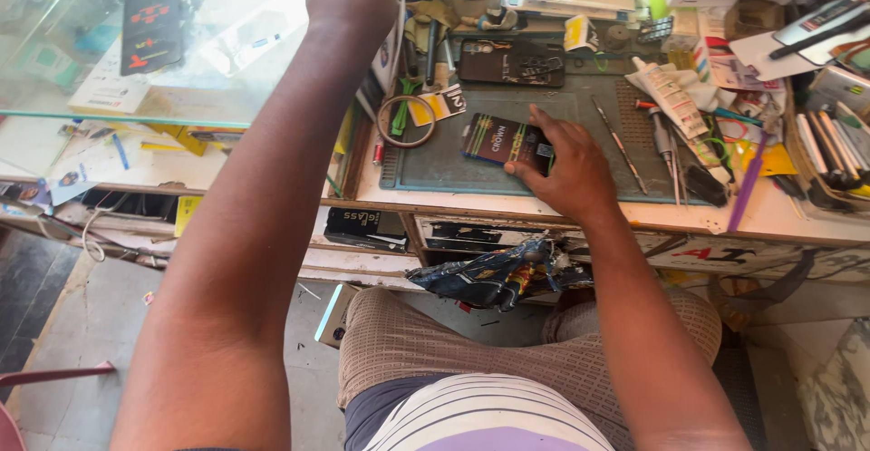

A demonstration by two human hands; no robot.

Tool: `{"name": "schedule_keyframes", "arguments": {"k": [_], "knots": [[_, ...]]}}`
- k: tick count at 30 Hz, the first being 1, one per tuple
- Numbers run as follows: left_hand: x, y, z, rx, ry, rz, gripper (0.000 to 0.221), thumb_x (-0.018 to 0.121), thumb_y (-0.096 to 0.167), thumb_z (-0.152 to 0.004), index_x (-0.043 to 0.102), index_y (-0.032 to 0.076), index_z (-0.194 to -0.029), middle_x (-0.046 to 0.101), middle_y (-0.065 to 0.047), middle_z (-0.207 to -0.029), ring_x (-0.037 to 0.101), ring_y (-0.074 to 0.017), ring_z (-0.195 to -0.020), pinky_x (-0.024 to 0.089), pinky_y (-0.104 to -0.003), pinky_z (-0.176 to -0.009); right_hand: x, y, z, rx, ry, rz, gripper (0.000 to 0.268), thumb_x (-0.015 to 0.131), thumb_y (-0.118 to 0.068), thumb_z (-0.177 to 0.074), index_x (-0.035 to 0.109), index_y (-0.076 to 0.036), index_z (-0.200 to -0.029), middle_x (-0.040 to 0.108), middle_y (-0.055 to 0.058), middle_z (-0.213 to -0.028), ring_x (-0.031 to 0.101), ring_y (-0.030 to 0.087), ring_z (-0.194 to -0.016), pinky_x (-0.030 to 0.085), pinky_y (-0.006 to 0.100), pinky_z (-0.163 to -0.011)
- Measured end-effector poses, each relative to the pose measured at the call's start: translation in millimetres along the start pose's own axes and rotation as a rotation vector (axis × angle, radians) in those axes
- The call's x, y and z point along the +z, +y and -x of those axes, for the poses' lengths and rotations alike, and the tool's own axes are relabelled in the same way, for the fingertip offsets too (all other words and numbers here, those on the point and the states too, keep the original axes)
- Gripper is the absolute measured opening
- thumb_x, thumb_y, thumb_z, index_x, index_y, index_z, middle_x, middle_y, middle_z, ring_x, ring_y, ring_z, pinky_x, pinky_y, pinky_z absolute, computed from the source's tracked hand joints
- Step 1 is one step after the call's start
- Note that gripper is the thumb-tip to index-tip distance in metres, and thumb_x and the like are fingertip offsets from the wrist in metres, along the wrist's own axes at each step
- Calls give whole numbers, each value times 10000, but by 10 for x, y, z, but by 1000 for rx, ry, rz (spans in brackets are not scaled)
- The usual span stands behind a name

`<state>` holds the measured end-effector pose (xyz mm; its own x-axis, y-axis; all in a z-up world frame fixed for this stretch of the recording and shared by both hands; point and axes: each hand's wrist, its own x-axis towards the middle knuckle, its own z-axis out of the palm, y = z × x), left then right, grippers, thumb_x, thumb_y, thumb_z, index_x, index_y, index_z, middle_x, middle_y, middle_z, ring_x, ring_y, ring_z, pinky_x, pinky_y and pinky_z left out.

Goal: The person picks up a blue smartphone and wraps a green rubber band around it. They then place a black phone case on the phone and wrap the rubber band around the case as well. Finally, the person picks up a small metal tool and uses it to pick at their left hand.

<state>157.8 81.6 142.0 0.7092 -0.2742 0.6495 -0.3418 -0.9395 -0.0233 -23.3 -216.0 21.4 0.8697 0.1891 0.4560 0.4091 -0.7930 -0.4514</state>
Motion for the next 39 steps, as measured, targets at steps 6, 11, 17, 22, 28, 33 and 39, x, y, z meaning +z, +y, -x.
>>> {"name": "schedule_keyframes", "arguments": {"k": [6, 11, 17, 22, 28, 33, 39], "knots": [[98, 129, 170, -209, -279, -68, 98, 666, 41, -871, 758, 46, -902, 736, -204, -988, 729, -363, -890, 595, -447, -741, -12, 2, -8, -13, 2, -9, 875, 870, -438, -790, 510, -83, -1504, 672, 159, -1301, 614, 367, -1194, 483, 482, -1019], [187, 237, 198, -198, -424, -254, 101, 682, 103, -959, 775, 107, -998, 759, -124, -975, 742, -270, -890, 589, -417, -728, -15, -1, -10, 12, -21, 0, 864, 866, -438, -788, 519, -93, -1500, 672, 168, -1269, 619, 366, -1178, 489, 479, -1000], [223, 309, 297, -158, -599, -344, 235, 609, 214, -996, 770, 52, -1050, 673, -125, -1030, 561, -241, -972, 518, -401, -783, -35, -25, -23, -6, -8, 29, 854, 871, -465, -779, 537, -100, -1476, 666, 181, -1251, 621, 363, -1164, 488, 485, -988], [76, 519, 387, -98, -534, -417, 339, 666, 286, -908, 764, 50, -1130, 574, -147, -1299, 497, -291, -1155, 468, -458, -888, -36, -24, -9, -1, -8, 13, 817, 859, -465, -796, 558, -103, -1464, 667, 170, -1261, 622, 358, -1173, 486, 482, -1013], [-236, 938, 682, -62, -518, 311, 758, 500, 687, -913, 513, 177, -1473, 227, -145, -1676, 223, -361, -1481, 240, -582, -1153, -24, -19, 8, -74, 92, -6, 749, 831, -470, -845, 580, -64, -1421, 636, 188, -1369, 594, 369, -1269, 455, 479, -1069], [-252, 1311, 1365, -146, -418, 2103, 1193, 131, 986, -807, 120, 211, -1714, 44, -93, -1823, -1, -341, -1702, -15, -568, -1341, -73, -5, 34, -114, 219, -127, 529, 671, -425, -1026, 627, -51, -1398, 650, 165, -1414, 591, 354, -1335, 453, 460, -1128], [-189, 1565, 1732, -308, -283, 2588, 1329, 119, 1026, -690, 28, 225, -1746, 34, -117, -1837, 23, -380, -1705, -26, -573, -1370, -128, -8, 95, -121, 284, -268, 497, 495, -474, -1120, 677, -56, -1319, 686, 156, -1361, 631, 332, -1312, 472, 451, -1126]]}}
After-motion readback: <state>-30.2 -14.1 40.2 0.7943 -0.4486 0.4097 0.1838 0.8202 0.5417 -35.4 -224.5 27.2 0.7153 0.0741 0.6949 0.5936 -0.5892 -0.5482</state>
